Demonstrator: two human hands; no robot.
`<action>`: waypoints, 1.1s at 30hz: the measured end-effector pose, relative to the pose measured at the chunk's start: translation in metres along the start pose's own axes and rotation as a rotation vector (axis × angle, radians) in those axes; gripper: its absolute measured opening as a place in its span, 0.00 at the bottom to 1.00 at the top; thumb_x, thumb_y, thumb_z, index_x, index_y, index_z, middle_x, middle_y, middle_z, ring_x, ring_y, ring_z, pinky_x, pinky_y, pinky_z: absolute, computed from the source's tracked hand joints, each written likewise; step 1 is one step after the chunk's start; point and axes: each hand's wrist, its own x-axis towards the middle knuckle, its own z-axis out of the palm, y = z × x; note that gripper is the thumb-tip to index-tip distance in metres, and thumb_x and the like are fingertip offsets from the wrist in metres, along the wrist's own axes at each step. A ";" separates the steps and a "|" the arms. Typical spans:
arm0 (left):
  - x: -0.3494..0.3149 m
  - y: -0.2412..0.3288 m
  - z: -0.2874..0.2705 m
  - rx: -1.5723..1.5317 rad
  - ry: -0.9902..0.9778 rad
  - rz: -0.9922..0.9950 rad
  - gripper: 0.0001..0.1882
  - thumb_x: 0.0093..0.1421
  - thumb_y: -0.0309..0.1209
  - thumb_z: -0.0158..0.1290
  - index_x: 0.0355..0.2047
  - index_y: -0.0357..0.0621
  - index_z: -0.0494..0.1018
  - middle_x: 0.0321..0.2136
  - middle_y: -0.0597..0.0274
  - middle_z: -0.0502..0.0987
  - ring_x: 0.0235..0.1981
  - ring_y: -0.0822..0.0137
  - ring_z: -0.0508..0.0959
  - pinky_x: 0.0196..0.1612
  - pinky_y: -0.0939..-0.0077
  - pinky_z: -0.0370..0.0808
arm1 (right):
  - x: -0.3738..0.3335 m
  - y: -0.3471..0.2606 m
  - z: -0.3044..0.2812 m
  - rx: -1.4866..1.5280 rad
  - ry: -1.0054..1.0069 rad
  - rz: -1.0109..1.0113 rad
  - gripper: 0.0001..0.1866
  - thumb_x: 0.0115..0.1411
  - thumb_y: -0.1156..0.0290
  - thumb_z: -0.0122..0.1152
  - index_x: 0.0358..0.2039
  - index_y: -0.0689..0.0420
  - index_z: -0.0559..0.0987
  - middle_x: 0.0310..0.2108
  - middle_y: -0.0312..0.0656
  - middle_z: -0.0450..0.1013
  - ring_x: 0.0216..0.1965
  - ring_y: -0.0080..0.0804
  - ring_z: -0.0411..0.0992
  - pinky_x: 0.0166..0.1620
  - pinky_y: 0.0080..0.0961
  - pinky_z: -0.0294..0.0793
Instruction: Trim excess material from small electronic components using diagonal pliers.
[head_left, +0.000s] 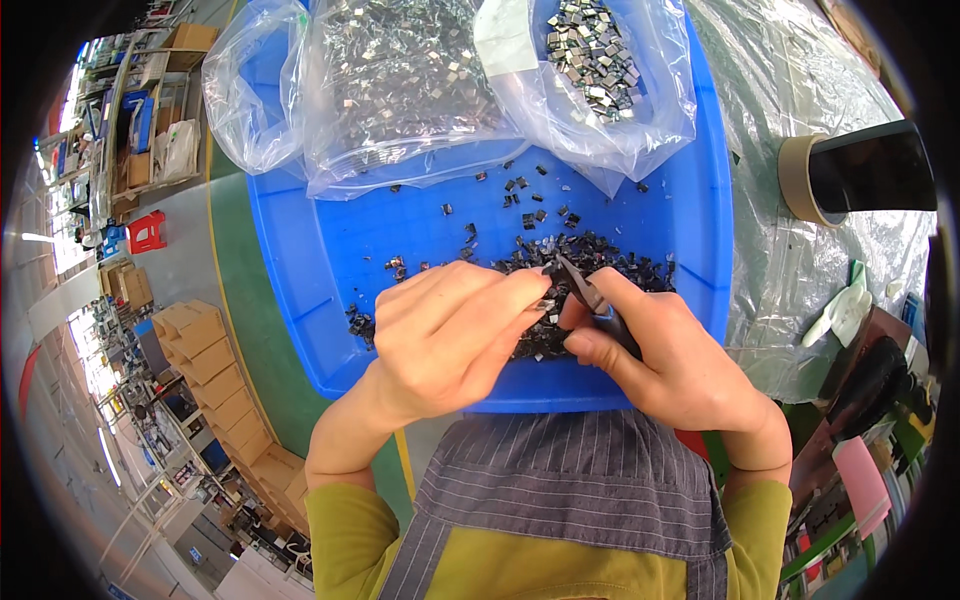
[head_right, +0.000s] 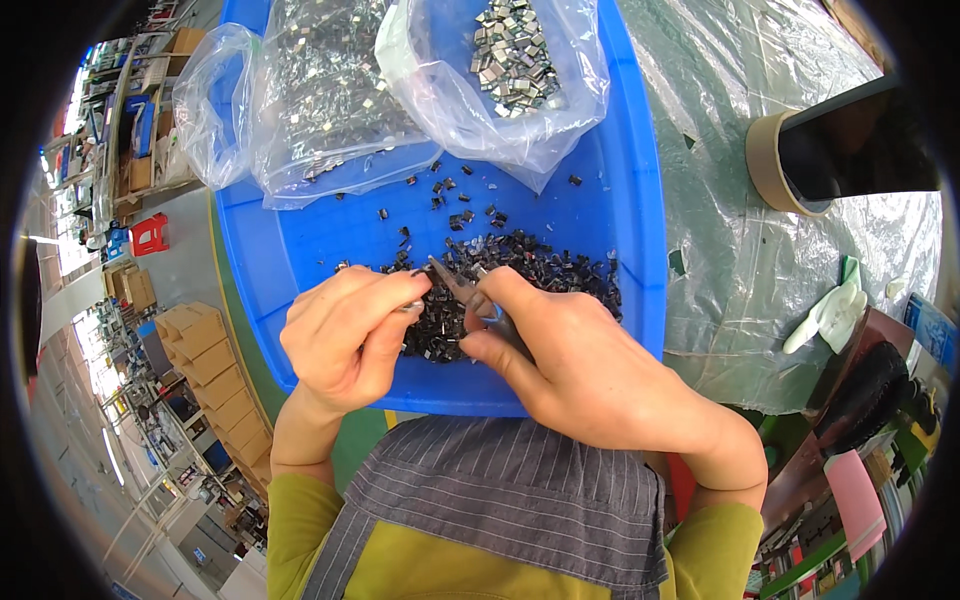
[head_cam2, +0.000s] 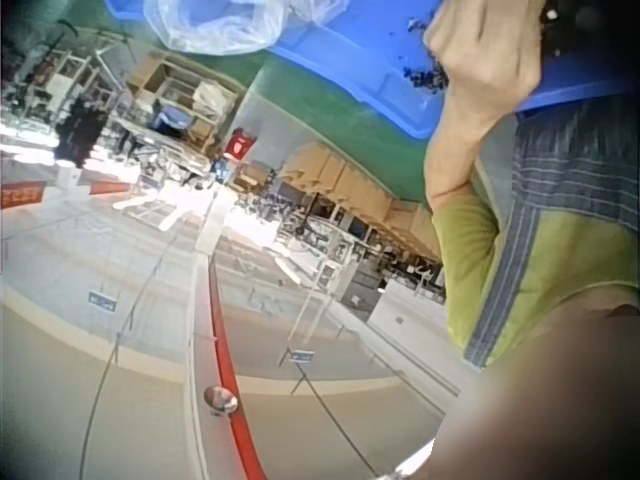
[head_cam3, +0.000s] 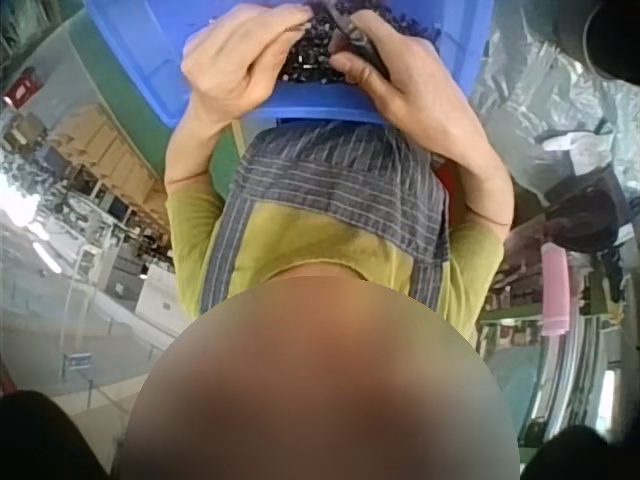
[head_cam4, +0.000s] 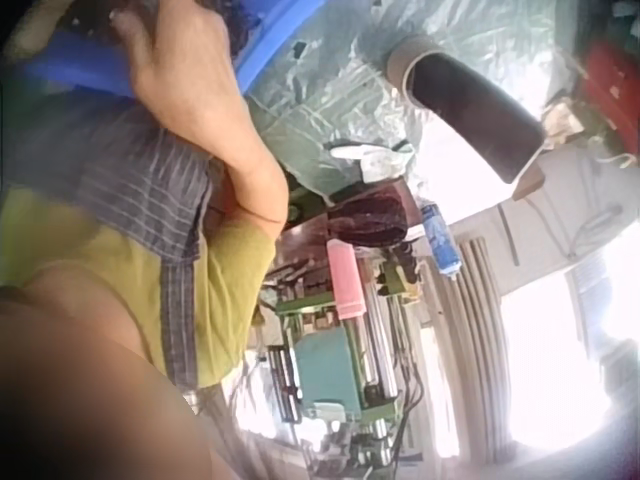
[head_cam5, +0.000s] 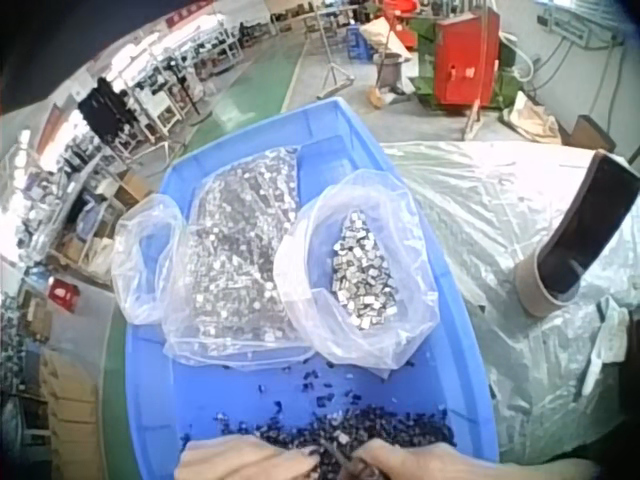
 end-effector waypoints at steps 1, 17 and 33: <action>-0.001 -0.001 0.002 -0.001 -0.001 0.003 0.13 0.44 0.18 0.60 0.33 0.35 0.75 0.22 0.56 0.75 0.18 0.63 0.75 0.18 0.74 0.69 | -0.001 0.000 -0.001 0.000 0.003 -0.001 0.10 0.61 0.72 0.55 0.38 0.63 0.67 0.29 0.55 0.73 0.36 0.59 0.72 0.35 0.40 0.70; -0.008 -0.003 0.002 0.017 0.036 0.133 0.18 0.46 0.15 0.61 0.36 0.38 0.69 0.33 0.46 0.78 0.25 0.60 0.80 0.24 0.76 0.77 | 0.001 -0.012 -0.011 0.190 -0.079 0.148 0.12 0.60 0.74 0.55 0.43 0.62 0.69 0.36 0.51 0.74 0.41 0.48 0.74 0.42 0.34 0.71; -0.006 -0.001 0.005 0.010 0.052 0.147 0.18 0.45 0.15 0.62 0.35 0.38 0.68 0.33 0.47 0.78 0.22 0.62 0.79 0.21 0.76 0.75 | -0.002 -0.003 -0.005 0.181 0.034 0.053 0.10 0.59 0.75 0.56 0.41 0.61 0.70 0.34 0.50 0.74 0.38 0.48 0.74 0.39 0.32 0.72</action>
